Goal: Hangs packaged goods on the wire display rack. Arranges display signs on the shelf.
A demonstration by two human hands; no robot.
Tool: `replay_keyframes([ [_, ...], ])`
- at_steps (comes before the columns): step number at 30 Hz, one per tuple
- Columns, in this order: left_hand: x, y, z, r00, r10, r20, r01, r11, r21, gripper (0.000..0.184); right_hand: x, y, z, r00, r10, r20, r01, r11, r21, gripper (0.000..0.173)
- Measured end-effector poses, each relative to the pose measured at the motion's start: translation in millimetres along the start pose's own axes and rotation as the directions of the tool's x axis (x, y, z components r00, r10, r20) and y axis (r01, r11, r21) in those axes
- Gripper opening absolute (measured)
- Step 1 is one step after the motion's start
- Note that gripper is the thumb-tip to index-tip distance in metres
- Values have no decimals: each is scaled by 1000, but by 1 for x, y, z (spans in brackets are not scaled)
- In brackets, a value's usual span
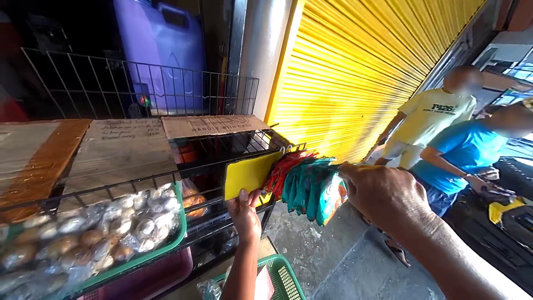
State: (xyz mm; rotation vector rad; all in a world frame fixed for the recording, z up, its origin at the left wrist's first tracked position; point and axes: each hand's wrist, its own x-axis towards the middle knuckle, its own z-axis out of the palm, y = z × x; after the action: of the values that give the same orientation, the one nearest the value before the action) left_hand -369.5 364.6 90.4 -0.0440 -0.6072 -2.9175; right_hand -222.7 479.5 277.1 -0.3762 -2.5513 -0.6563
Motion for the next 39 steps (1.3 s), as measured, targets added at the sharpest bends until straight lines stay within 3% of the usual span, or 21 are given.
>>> replay_keyframes([
  [8, 1, 1, 12, 999, -14, -45, 14, 1000, 2, 18, 7, 8, -2, 998, -23, -60, 24, 1000, 5, 12],
  [13, 0, -4, 7, 998, 5, -68, -4, 1000, 12, 20, 21, 0, -11, 988, 35, 147, -35, 999, -1, 14],
  [18, 6, -1, 5, 996, 15, -89, -12, 999, 43, 19, 21, -4, 1, 992, 9, 127, -11, 1000, 15, 14],
  [24, 3, 0, 7, 994, 14, -104, -8, 998, 59, 19, 31, -13, -18, 961, -11, 275, 15, 1000, -12, 12],
  [29, 0, 0, 6, 996, 24, -90, -18, 998, 60, 20, 31, 0, -6, 982, -145, 123, 152, 987, -47, 5],
  [33, 3, 0, -4, 1000, 13, -23, -12, 999, 50, 17, 26, 0, -1, 994, -104, 38, 105, 994, -12, 6],
  [39, 9, -2, -11, 999, 3, 32, -4, 999, 38, 20, 39, 1, -13, 993, -51, 111, 53, 999, -8, 10],
])
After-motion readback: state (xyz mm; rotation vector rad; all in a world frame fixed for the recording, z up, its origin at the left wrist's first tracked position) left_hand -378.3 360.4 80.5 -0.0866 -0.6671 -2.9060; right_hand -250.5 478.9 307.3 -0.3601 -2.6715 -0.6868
